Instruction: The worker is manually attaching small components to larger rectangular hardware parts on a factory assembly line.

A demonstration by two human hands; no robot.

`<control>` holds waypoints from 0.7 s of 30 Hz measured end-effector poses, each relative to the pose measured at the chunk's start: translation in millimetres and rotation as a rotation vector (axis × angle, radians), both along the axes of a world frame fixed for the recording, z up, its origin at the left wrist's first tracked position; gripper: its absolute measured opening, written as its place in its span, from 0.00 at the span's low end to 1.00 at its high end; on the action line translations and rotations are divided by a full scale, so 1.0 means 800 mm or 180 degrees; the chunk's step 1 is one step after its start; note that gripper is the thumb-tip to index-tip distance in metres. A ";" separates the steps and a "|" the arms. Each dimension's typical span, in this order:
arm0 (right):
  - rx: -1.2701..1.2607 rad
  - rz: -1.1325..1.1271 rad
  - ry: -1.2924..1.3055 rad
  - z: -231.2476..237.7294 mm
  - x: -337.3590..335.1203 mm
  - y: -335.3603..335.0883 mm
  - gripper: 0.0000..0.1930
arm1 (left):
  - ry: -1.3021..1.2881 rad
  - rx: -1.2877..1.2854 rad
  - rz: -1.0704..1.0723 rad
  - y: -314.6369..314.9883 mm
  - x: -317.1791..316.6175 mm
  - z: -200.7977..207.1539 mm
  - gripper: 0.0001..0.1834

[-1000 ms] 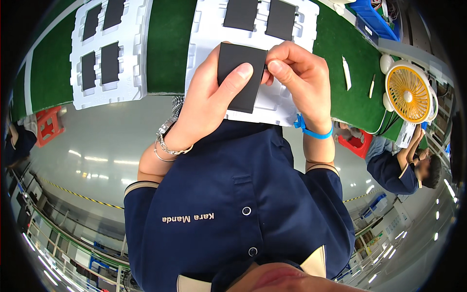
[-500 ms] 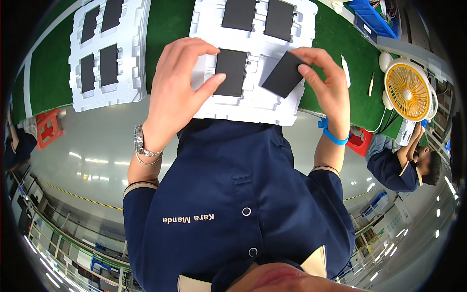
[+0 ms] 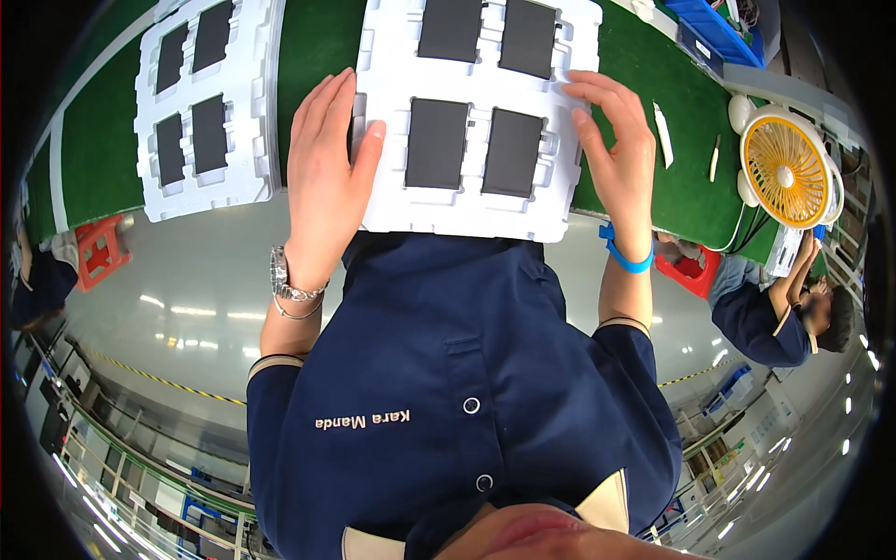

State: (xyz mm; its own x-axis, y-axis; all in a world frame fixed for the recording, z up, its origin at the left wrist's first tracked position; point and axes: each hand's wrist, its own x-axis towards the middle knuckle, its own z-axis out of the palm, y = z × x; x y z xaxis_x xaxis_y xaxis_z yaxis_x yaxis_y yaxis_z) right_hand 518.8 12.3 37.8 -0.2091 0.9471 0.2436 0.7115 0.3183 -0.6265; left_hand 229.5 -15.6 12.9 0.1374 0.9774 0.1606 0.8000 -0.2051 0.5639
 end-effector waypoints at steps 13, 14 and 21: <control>-0.0552 -0.0382 0.1352 0.013 0.017 0.018 0.11 | -0.3641 -0.1517 0.0185 0.004 -0.013 0.064 0.42; -0.0458 -0.0379 0.1327 0.019 0.013 0.021 0.11 | -0.3717 -0.1321 0.0393 0.007 -0.027 0.062 0.40; -0.0174 0.0300 0.0772 0.026 -0.041 0.061 0.10 | -0.3930 -0.0548 0.1398 0.009 -0.218 0.043 0.30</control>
